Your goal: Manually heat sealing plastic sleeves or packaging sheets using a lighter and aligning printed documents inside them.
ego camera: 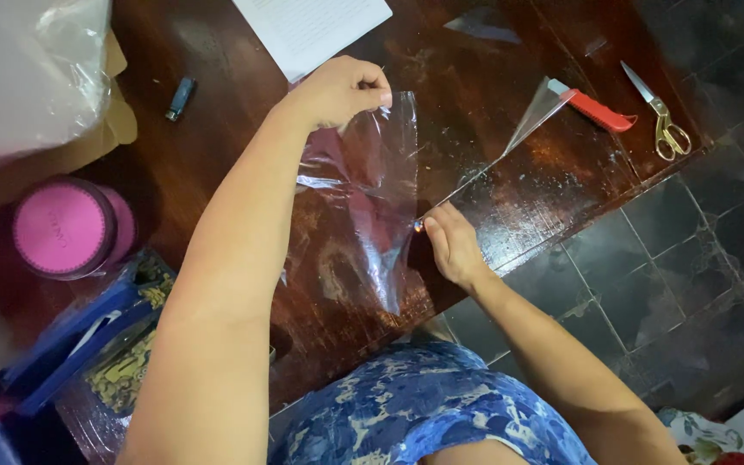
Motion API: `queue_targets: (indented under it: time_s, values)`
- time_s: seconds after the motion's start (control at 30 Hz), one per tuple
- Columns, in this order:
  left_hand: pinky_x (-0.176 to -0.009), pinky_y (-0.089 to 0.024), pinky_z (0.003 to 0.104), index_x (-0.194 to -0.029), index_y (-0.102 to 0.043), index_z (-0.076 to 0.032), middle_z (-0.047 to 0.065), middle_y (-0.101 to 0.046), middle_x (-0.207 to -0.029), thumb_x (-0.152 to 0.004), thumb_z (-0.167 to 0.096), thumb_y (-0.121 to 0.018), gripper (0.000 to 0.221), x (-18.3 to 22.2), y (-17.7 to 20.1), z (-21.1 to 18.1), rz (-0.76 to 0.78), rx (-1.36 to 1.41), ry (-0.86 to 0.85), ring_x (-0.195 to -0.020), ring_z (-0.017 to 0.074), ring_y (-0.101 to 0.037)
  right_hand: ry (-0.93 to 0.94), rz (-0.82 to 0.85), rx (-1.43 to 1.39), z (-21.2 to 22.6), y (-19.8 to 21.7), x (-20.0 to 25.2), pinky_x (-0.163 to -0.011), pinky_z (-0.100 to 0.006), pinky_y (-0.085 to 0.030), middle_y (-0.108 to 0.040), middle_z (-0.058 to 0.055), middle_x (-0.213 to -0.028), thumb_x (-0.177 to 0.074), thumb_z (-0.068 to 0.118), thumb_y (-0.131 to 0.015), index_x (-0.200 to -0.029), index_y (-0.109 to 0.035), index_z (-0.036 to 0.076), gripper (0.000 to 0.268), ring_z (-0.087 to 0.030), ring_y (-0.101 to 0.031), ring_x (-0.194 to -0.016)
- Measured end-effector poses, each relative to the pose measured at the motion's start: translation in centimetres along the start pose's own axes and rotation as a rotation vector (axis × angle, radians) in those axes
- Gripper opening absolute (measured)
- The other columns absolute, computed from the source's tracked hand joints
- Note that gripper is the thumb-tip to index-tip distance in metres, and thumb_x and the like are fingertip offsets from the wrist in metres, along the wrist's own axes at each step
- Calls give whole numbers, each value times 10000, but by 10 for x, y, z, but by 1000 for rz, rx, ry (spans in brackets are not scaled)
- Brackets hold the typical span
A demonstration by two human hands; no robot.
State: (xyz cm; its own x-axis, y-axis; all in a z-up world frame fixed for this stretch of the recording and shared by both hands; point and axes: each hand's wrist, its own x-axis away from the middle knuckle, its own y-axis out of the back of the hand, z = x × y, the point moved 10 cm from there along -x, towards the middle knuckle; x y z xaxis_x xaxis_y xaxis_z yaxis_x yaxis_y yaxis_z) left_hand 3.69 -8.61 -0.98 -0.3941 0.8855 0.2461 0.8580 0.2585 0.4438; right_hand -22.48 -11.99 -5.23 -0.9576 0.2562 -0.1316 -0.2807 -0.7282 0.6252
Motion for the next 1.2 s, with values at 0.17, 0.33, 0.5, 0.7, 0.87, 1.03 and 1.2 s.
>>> queue_targets:
  time_s: [0.17, 0.33, 0.5, 0.7, 0.87, 1.03, 1.2]
  values:
    - [-489, -428, 284, -999, -746, -65, -5, -693, -749, -959, -227, -720, 169, 3, 4, -12, -7, -9, -66, -515, 71, -528, -81, 20, 17, 4, -3, 7, -837, -488, -472, -565, -212, -977, -1063, 187, -451, -1020, -603, 14, 234, -430, -567, -957]
    - [-448, -418, 306, -980, -725, -60, -2, -688, -754, -946, -222, -695, 169, 5, 3, -7, 18, 69, 22, -439, 104, -536, -73, 69, 63, 12, -15, 30, -840, -496, -471, -562, -205, -973, -1044, 189, -481, -1003, -613, 28, 213, -427, -561, -961]
    - [-587, -475, 267, -997, -768, -76, -5, -725, -817, -958, -224, -748, 154, -5, 7, -2, -39, -15, -163, -669, 51, -597, -129, 137, 168, 18, -24, 51, -823, -499, -467, -571, -194, -962, -1016, 206, -515, -1005, -642, 46, 204, -412, -566, -939]
    - [-642, -487, 283, -980, -757, -92, -7, -722, -828, -931, -242, -731, 161, -2, 9, 0, -23, -28, -72, -714, 87, -617, -140, -3, 70, 0, -14, 46, -876, -478, -474, -579, -204, -1030, -1066, 184, -487, -1099, -622, 19, 216, -413, -569, -982]
    - [-654, -491, 280, -983, -758, -83, 1, -729, -826, -932, -237, -738, 164, -7, 8, -1, -26, -55, -108, -726, 82, -625, -161, -29, 52, 13, -9, 32, -866, -480, -476, -582, -214, -1034, -1072, 185, -487, -1096, -622, 20, 214, -414, -574, -986]
    - [-654, -496, 286, -977, -753, -71, 6, -726, -816, -937, -241, -740, 174, -8, 8, -7, -42, -65, -120, -724, 88, -632, -129, 7, 82, 18, -17, 48, -866, -486, -474, -587, -206, -1026, -1051, 184, -511, -1076, -626, 19, 202, -415, -567, -978]
    - [-686, -516, 269, -973, -755, -82, -5, -736, -820, -951, -240, -721, 163, -11, 8, -6, -42, -50, -141, -749, 78, -661, -151, 100, 141, 23, -29, 72, -829, -494, -468, -569, -198, -984, -1005, 184, -549, -1033, -644, 32, 182, -406, -565, -946]
